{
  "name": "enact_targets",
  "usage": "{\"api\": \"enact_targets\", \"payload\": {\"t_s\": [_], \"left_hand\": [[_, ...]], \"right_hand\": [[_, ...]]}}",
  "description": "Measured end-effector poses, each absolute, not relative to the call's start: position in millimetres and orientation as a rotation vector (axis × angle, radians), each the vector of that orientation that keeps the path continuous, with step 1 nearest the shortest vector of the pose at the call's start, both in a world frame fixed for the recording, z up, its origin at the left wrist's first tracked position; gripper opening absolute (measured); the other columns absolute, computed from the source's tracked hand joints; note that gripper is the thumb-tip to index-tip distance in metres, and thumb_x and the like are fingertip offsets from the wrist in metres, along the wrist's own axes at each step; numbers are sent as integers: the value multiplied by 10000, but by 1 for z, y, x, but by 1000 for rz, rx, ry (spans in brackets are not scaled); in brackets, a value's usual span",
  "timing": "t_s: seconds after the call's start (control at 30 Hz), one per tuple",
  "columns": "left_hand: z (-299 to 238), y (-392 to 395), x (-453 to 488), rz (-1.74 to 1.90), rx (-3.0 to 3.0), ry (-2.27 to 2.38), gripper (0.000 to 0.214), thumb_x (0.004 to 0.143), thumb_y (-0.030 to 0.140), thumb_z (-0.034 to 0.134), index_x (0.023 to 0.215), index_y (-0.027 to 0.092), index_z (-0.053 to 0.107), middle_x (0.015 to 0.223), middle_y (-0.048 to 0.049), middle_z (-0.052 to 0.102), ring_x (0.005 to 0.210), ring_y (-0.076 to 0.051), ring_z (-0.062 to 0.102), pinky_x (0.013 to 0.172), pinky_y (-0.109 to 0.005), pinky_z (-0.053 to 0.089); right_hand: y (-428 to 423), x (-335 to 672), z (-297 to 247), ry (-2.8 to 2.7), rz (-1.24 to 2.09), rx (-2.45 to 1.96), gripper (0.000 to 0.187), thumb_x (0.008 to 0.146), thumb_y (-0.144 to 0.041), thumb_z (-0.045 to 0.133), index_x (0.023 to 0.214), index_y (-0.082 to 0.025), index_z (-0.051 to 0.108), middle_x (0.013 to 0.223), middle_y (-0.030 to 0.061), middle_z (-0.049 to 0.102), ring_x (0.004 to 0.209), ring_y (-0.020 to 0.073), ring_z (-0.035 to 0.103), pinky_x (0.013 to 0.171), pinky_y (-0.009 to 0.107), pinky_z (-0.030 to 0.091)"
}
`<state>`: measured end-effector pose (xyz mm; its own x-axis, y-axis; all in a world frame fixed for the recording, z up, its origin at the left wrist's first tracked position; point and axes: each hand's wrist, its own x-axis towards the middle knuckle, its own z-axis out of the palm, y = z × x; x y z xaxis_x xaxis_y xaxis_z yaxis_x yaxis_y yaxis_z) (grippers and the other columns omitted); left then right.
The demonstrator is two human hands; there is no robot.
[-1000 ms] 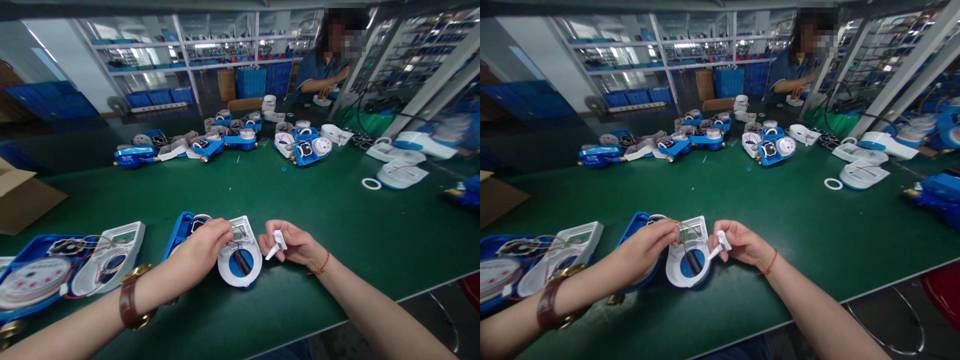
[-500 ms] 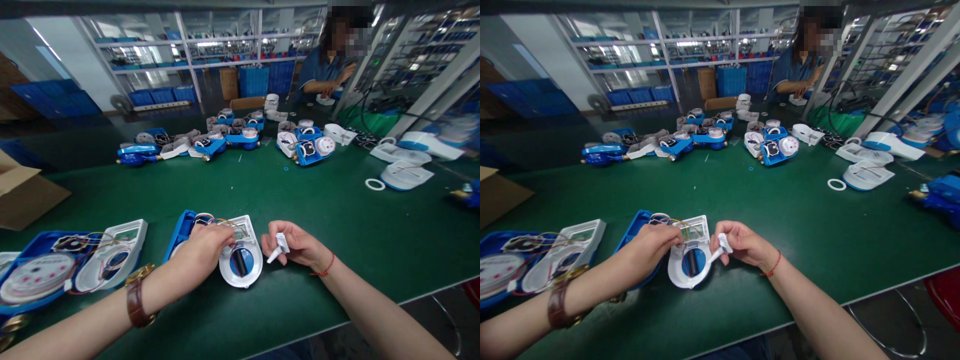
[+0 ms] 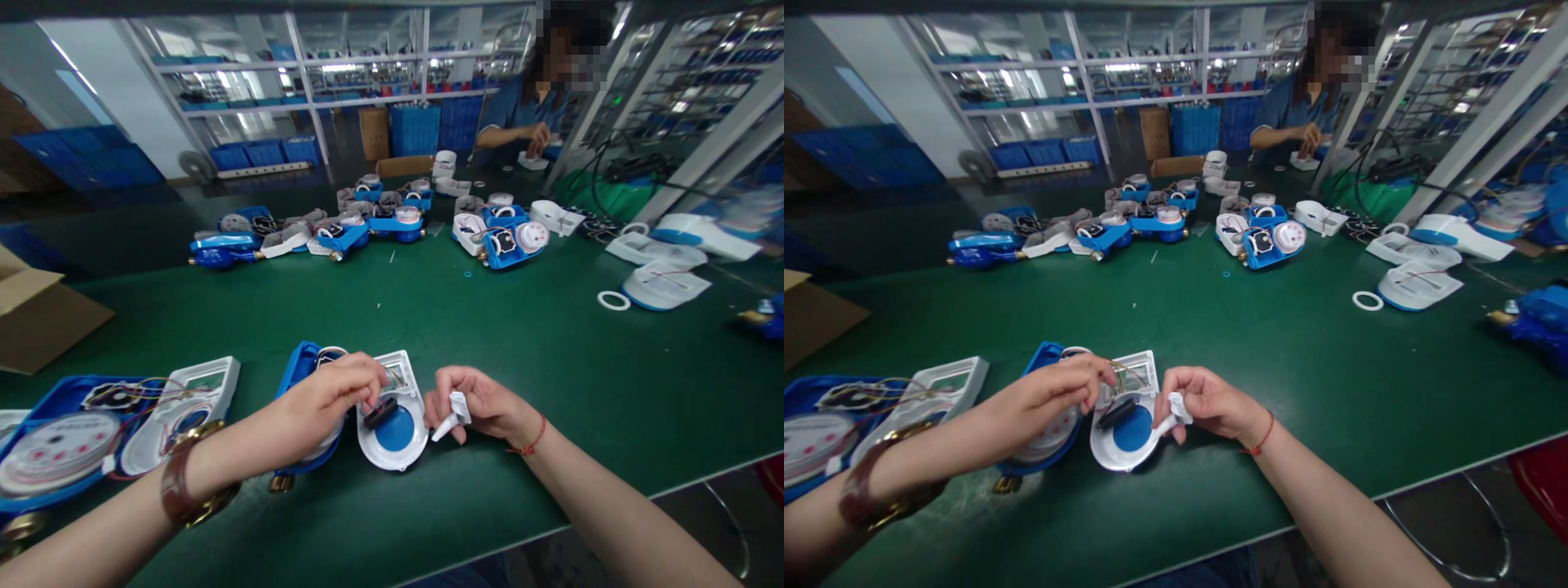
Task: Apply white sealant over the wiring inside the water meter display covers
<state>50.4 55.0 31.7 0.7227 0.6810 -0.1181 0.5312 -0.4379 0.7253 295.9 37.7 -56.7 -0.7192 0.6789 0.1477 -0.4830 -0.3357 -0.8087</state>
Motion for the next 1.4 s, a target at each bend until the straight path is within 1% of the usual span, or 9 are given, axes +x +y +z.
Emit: {"api": "enact_targets", "payload": {"t_s": [0.23,0.37,0.53,0.7,0.83,1.0,1.17,1.3,1.4], "left_hand": [[37,28,51,-91,2321,834,214,939,258,414,970,273,626,1057,8,633,1033,-173,558,1055,-418,191],[21,9,63,-147,2457,819,227,936,221,395,968,256,617,972,-14,657,990,-190,585,1058,-487,172],[18,8,60,-227,2486,779,321,850,68,427,1021,266,611,1045,-19,660,1012,-186,593,1062,-446,218],[40,31,54,-234,2439,923,280,849,94,399,903,243,629,1011,-10,652,982,-184,583,1016,-428,288],[40,56,62,-164,2467,1105,294,839,110,392,869,248,650,1182,-23,571,1128,-217,483,989,-476,302],[26,71,78,-205,2502,1231,209,784,201,505,630,198,646,1249,-62,535,1215,-306,399,990,-661,177],[18,75,72,-325,2590,1144,35,678,179,664,704,170,686,1372,-135,452,1316,-431,268,998,-729,49],[14,88,58,-369,2598,1054,191,718,52,574,796,183,690,1362,-129,465,1247,-411,399,985,-709,204],[5,102,50,-334,2549,934,231,795,47,466,733,179,646,1143,-93,605,961,-244,607,858,-448,464]], "right_hand": [[37,295,-58,-1122,2140,-294,414,764,-524,680,813,-127,571,671,23,620,542,97,522,663,265,432],[36,291,-63,-1118,2209,-309,429,754,-536,682,820,-124,583,614,8,600,565,117,534,717,310,457],[36,289,-60,-1067,2206,-328,409,749,-517,693,813,-125,596,584,6,597,573,126,534,767,352,459],[39,292,-51,-936,2029,-372,344,786,-483,665,798,-149,587,519,-10,553,666,158,549,759,315,420],[45,297,-48,-842,1900,-429,330,772,-477,679,796,-168,564,545,-20,533,675,149,520,746,291,402],[49,299,-46,-788,1812,-500,320,773,-479,676,781,-183,555,560,-23,510,673,150,495,717,285,394],[49,301,-45,-783,1789,-589,301,774,-460,688,813,-186,571,590,-12,516,647,135,456,647,255,368],[50,305,-48,-810,1815,-677,303,770,-444,708,869,-180,598,638,-5,535,572,100,404,535,218,317],[51,305,-49,-834,1855,-734,323,752,-461,721,857,-178,604,611,-13,524,515,78,368,451,189,243]]}}
